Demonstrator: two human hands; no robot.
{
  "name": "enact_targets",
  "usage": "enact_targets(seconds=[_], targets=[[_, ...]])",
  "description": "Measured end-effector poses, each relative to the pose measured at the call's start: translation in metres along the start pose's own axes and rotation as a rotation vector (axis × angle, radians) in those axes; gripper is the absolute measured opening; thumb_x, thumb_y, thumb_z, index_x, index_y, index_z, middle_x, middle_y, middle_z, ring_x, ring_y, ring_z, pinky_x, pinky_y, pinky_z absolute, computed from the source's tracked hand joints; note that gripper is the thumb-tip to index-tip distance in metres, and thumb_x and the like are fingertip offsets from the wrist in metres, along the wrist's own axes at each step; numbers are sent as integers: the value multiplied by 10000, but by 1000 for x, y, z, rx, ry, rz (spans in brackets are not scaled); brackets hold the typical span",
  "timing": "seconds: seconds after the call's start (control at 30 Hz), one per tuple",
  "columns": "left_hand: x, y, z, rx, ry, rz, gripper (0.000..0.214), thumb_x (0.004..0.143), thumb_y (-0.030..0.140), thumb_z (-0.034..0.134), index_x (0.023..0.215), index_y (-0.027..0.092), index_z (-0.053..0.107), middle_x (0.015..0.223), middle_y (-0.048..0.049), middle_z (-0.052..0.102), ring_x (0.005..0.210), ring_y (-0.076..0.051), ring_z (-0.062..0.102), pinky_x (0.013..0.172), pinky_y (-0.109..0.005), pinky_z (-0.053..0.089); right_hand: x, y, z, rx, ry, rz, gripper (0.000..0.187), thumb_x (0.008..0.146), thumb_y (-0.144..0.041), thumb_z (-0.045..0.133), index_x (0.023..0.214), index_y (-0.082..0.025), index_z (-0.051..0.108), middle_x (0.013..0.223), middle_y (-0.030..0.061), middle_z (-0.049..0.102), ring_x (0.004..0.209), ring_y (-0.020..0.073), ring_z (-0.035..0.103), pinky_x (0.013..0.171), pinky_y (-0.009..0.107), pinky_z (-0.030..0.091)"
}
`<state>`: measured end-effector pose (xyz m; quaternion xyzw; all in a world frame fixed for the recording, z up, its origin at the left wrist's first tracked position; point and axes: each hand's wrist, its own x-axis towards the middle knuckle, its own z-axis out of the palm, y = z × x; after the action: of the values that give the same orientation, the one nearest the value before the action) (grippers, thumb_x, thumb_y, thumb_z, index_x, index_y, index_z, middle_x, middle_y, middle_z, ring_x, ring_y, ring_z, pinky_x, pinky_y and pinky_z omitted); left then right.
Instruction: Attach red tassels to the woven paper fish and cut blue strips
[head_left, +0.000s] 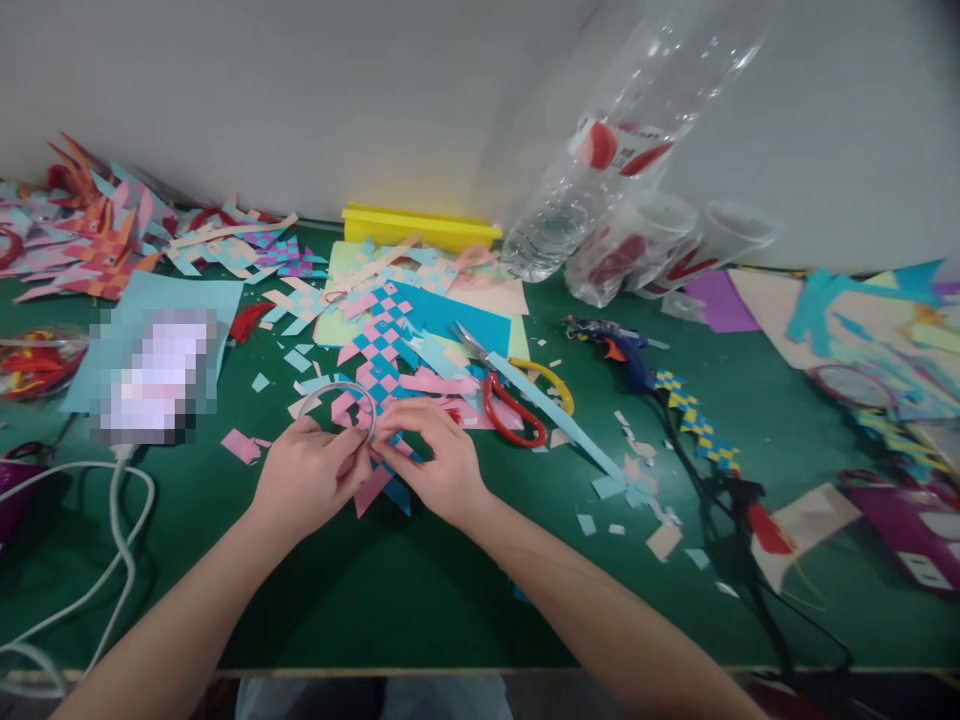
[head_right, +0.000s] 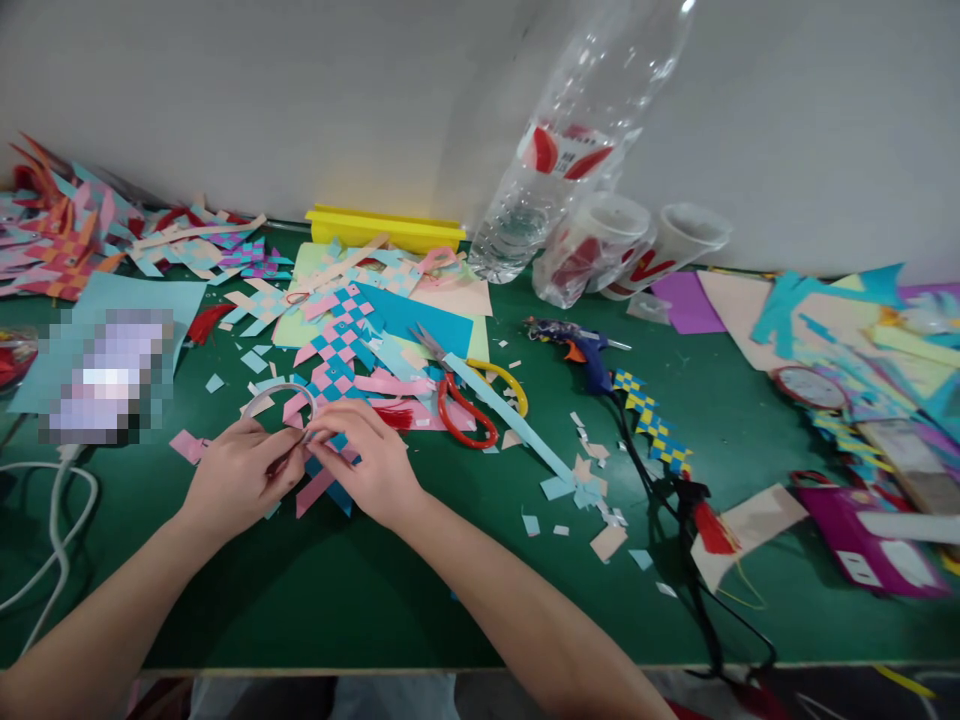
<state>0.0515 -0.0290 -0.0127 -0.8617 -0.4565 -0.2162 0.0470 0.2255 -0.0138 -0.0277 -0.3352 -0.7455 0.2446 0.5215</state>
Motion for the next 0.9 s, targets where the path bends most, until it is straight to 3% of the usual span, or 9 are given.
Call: enact_targets(seconds=[0.2, 0.37, 0.5, 0.6, 0.73, 0.83, 0.9], targets=[[1, -1, 0, 29, 53, 17, 233, 876, 176, 474, 683, 177, 605, 460, 28, 576, 404, -128, 501, 536, -300, 393, 2, 1, -4, -87, -114, -63, 112, 885, -157, 572, 954, -236, 610, 901, 14, 715, 843, 141, 662, 828, 320, 554], [1, -1, -2, 29, 80, 39, 311, 857, 185, 473, 549, 190, 519, 413, 47, 506, 379, -112, 446, 514, -298, 388, 10, -5, -9, -248, -203, -216, 133, 908, -133, 509, 914, -223, 607, 843, 23, 717, 842, 170, 646, 785, 351, 531], [3, 1, -8, -159, 95, -23, 357, 846, 186, 460, 490, 194, 437, 391, 60, 415, 380, -93, 369, 516, -280, 391, 13, -10, -10, -274, -191, -334, 185, 911, -117, 488, 919, -261, 605, 897, -8, 720, 901, 153, 645, 891, 380, 500], [6, 3, -17, -281, 82, -32, 349, 850, 181, 449, 501, 191, 466, 399, 66, 429, 391, -85, 324, 537, -276, 396, 14, -12, -13, -274, -177, -385, 196, 892, -109, 523, 942, -283, 599, 911, -33, 717, 907, 139, 647, 985, 407, 462], [5, -7, -27, -266, 117, -156, 351, 847, 183, 456, 499, 201, 499, 420, 37, 477, 470, -120, 420, 521, -260, 391, 21, -14, -27, -203, -68, -329, 193, 867, -94, 563, 890, -285, 579, 845, -40, 705, 852, 145, 654, 960, 432, 489], [0, -27, -28, -28, 233, -337, 292, 860, 214, 501, 571, 212, 545, 432, 30, 487, 537, -152, 488, 555, -268, 404, 21, -9, -41, -169, 123, -204, 184, 848, -114, 603, 909, -284, 571, 810, -22, 678, 816, 171, 649, 902, 457, 511], [-4, -41, -24, 140, 230, -330, 303, 895, 231, 484, 597, 211, 534, 450, 37, 490, 494, -143, 463, 642, -311, 421, 16, -2, -47, -179, 206, -112, 183, 850, -137, 601, 958, -281, 569, 814, -7, 656, 836, 188, 642, 882, 456, 516]])
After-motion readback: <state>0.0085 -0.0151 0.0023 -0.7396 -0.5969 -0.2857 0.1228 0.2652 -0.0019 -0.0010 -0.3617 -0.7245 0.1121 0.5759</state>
